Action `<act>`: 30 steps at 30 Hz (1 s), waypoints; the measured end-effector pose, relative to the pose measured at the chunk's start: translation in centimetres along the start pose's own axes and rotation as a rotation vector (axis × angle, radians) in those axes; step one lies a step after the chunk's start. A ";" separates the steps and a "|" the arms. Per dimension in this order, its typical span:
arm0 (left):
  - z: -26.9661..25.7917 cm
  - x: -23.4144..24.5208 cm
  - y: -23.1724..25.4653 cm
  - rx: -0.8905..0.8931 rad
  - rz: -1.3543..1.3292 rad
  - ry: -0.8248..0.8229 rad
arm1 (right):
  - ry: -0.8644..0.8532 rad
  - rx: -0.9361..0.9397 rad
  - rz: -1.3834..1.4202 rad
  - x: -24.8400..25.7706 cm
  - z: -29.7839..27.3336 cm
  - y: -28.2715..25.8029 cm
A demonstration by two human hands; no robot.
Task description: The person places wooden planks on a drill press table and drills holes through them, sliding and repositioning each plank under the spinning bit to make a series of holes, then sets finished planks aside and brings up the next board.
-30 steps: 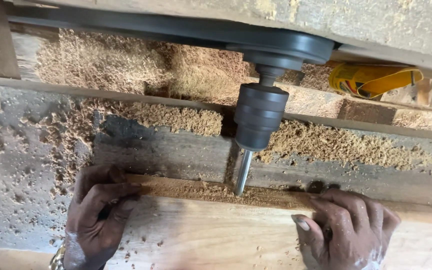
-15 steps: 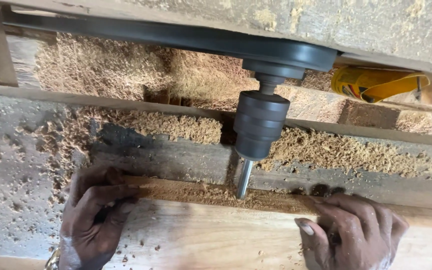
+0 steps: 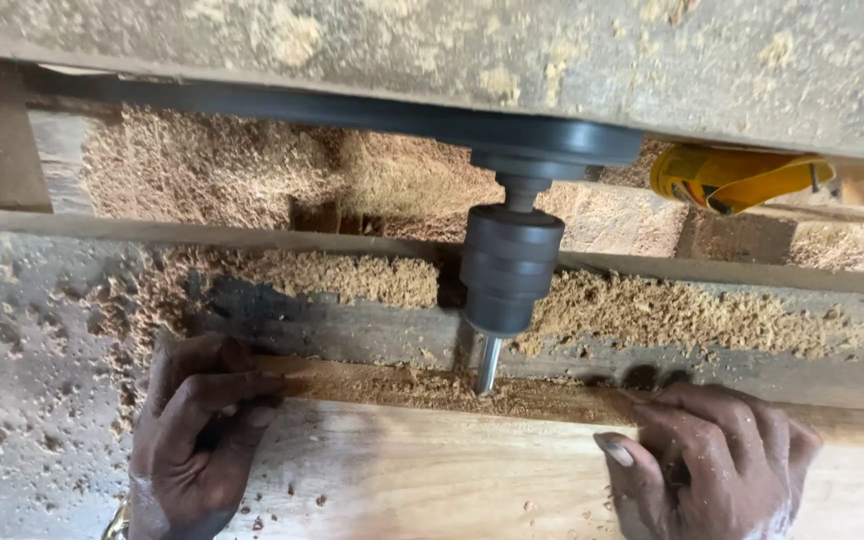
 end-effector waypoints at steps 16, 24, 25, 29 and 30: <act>3.4 -0.3 1.2 -0.119 0.029 -0.033 | -0.032 -0.013 -0.007 -0.3 1.8 1.1; 5.2 -0.4 2.1 -0.191 0.025 -0.069 | -0.039 0.002 -0.068 -0.2 2.7 1.2; 5.2 -0.4 2.1 -0.196 0.024 -0.068 | -0.034 0.000 -0.069 -0.1 2.9 1.1; 5.7 -0.3 2.0 -0.174 0.015 -0.080 | -0.017 -0.015 -0.050 0.4 3.4 1.0; 6.0 -0.4 2.1 -0.176 0.021 -0.084 | -0.008 -0.020 -0.048 0.6 3.5 0.9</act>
Point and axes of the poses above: each hand's wrist, its own z-axis towards the middle knuckle, its own x-axis out of the back of the hand, y = z × x, the point moved 8 cm from there along z, towards the middle knuckle, and after that the axes turned 11 degrees about -z, right-handed, at the moved point
